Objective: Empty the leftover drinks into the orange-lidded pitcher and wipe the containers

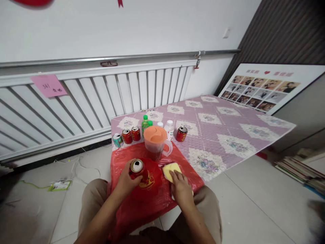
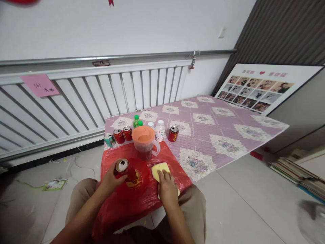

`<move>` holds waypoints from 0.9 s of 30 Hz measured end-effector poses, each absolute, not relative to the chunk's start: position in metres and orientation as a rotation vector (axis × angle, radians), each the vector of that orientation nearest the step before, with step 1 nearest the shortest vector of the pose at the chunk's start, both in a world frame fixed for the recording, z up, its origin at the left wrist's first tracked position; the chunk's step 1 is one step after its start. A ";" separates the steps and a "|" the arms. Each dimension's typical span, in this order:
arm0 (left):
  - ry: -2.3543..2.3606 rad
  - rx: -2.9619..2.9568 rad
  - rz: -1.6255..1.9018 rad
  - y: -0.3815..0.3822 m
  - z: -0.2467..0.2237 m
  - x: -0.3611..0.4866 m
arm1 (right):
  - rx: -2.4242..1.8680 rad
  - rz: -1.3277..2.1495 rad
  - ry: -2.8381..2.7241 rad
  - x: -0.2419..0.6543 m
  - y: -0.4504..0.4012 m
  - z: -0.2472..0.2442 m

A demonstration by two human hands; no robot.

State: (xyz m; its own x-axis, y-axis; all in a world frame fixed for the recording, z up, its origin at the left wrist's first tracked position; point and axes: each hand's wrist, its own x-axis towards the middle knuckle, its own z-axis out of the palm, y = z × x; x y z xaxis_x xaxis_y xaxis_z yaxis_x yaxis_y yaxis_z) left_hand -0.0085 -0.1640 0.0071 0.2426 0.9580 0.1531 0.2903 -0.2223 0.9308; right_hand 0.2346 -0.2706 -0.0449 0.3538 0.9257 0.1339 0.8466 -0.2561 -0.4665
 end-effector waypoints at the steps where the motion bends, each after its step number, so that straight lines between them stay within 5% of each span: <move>1: 1.168 1.678 1.006 -0.164 0.009 -0.009 | -2.142 0.227 -1.534 0.238 -0.271 -0.043; 6: 1.140 1.651 0.997 -0.168 0.022 -0.011 | -1.857 0.298 -1.422 0.239 -0.274 -0.015; 12: 0.989 1.674 0.941 -0.174 0.049 -0.008 | -1.468 0.901 -1.168 0.194 -0.265 0.020; 19: 0.942 1.672 0.905 -0.174 0.073 -0.013 | -1.212 1.367 -0.850 0.180 -0.246 0.006; 27: 0.944 1.667 0.972 -0.171 0.076 -0.013 | -0.983 1.514 -0.849 0.148 -0.249 -0.005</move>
State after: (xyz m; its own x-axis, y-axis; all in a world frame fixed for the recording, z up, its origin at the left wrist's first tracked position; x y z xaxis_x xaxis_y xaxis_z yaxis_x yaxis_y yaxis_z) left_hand -0.0131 -0.1712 0.0761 0.3850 0.9063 0.1745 0.1476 -0.2471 0.9577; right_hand 0.1479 -0.2490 -0.0051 -0.0687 0.9878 -0.1399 -0.3956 -0.1557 -0.9051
